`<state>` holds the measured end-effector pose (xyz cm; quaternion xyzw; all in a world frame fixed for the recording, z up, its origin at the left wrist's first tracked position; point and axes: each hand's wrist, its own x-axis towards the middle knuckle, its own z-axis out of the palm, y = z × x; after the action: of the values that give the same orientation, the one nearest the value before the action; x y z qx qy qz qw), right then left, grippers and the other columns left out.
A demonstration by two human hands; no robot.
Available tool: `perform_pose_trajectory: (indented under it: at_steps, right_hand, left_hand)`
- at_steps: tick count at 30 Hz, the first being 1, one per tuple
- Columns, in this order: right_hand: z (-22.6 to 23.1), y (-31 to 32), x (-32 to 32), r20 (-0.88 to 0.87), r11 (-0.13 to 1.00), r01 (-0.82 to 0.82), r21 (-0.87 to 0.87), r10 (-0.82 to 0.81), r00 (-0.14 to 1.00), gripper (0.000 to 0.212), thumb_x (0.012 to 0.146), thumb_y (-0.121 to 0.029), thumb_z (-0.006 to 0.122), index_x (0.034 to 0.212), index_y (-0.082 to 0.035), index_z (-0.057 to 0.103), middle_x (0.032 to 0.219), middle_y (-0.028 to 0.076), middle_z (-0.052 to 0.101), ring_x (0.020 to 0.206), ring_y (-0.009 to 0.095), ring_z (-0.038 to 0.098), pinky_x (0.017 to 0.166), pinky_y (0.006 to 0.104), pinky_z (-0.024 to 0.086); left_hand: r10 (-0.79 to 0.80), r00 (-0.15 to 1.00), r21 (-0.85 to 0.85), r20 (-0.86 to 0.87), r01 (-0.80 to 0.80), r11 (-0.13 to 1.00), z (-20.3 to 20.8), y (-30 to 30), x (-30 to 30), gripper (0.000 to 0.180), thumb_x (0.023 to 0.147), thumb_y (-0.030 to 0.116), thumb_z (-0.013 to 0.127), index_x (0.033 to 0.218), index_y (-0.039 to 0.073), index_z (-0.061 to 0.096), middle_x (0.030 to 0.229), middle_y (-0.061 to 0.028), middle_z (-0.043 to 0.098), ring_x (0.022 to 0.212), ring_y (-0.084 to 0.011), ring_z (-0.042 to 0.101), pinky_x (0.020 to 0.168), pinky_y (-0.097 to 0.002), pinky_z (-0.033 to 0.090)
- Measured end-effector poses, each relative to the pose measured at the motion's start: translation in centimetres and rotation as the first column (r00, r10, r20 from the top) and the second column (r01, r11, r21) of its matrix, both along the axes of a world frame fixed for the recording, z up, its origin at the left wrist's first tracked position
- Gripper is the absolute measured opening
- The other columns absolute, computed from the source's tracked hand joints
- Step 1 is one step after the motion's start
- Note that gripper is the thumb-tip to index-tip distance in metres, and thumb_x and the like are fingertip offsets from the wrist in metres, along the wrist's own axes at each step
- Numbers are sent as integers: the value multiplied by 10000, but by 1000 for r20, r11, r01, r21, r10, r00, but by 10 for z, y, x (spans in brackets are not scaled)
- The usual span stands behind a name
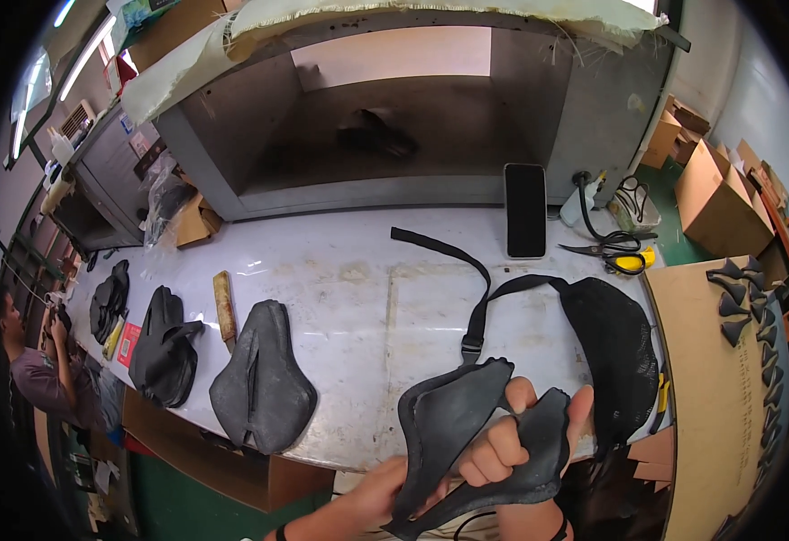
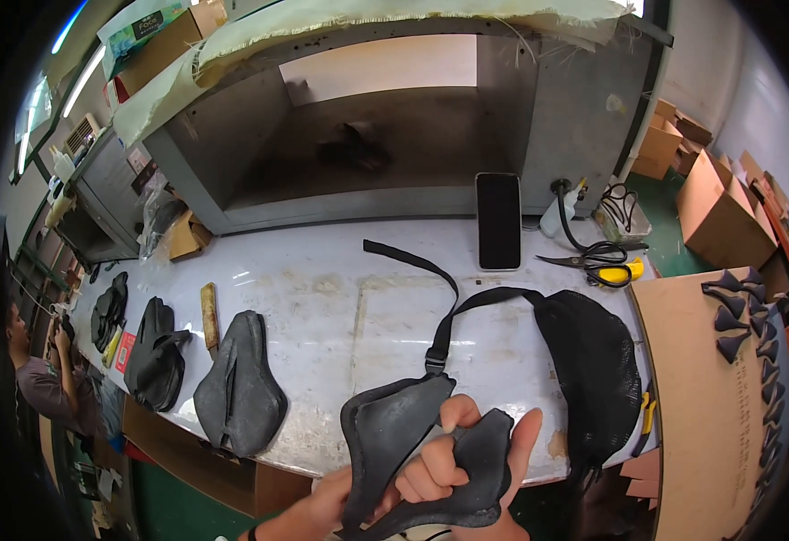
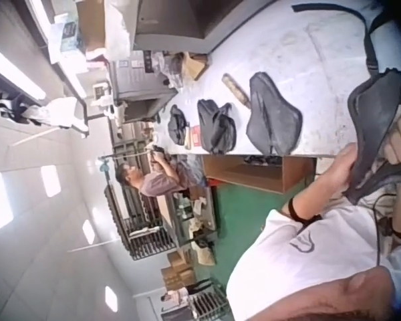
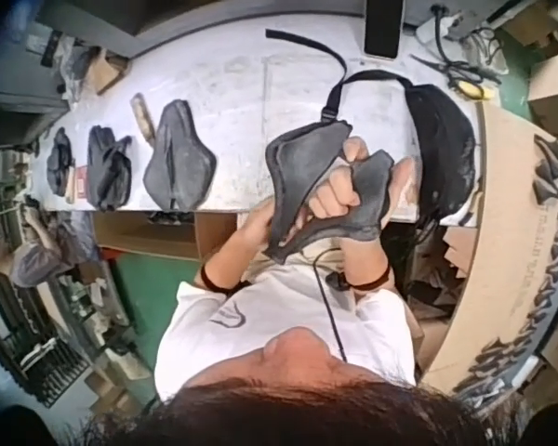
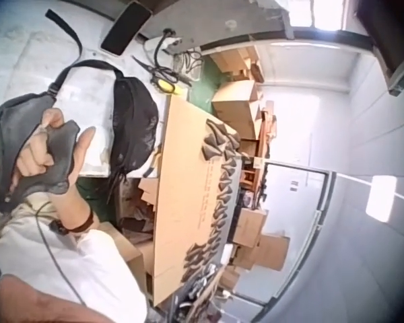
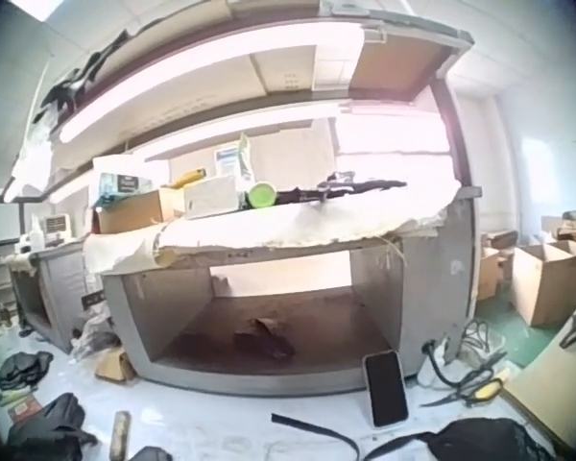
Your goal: The person picks up a bicycle saddle cover and a base, then fits and stretches the cover over the base by hand. They press the edges of the cover around the underside of the saddle before placing the assembled piece onto a cardboard sheet.
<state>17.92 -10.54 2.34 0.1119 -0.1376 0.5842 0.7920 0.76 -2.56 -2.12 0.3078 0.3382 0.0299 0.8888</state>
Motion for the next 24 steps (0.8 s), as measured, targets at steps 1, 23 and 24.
perform_pose_trajectory:
  at_steps: [1, 23, 24]
  right_hand:
    - [-2, 2, -1, 14, 999, 0, -49, 0, 1000, 828, 858, -776, 235, 1230, -59, 414, 577, 21, 360, 515, 134, 335, 535, 331, 283]
    - [10, 44, -106, 993, 938, 343, 50, -84, 84, 455, 862, -36, 652, 1295, 5, 520, 970, 181, 662, 716, 209, 651, 612, 294, 509]
    - [12, 50, -118, 995, 954, 284, 97, -100, -1, 455, 844, -60, 679, 1274, 0, 543, 914, 181, 666, 692, 244, 656, 597, 308, 508]
  left_hand:
    - [-98, 983, -27, 155, 103, 994, -5, 0, -5, 364, 993, 352, 403, 906, 27, 541, 718, 6, 515, 553, -57, 443, 484, -210, 346]
    - [657, 593, -547, 466, -391, 740, -38, 28, -55, 347, 992, 364, 385, 1087, 70, 544, 837, -85, 522, 654, -185, 495, 554, -295, 425]
    - [649, 570, -515, 503, -406, 755, -45, 28, -53, 336, 995, 353, 380, 1068, 69, 542, 808, -75, 498, 636, -179, 467, 550, -289, 408]
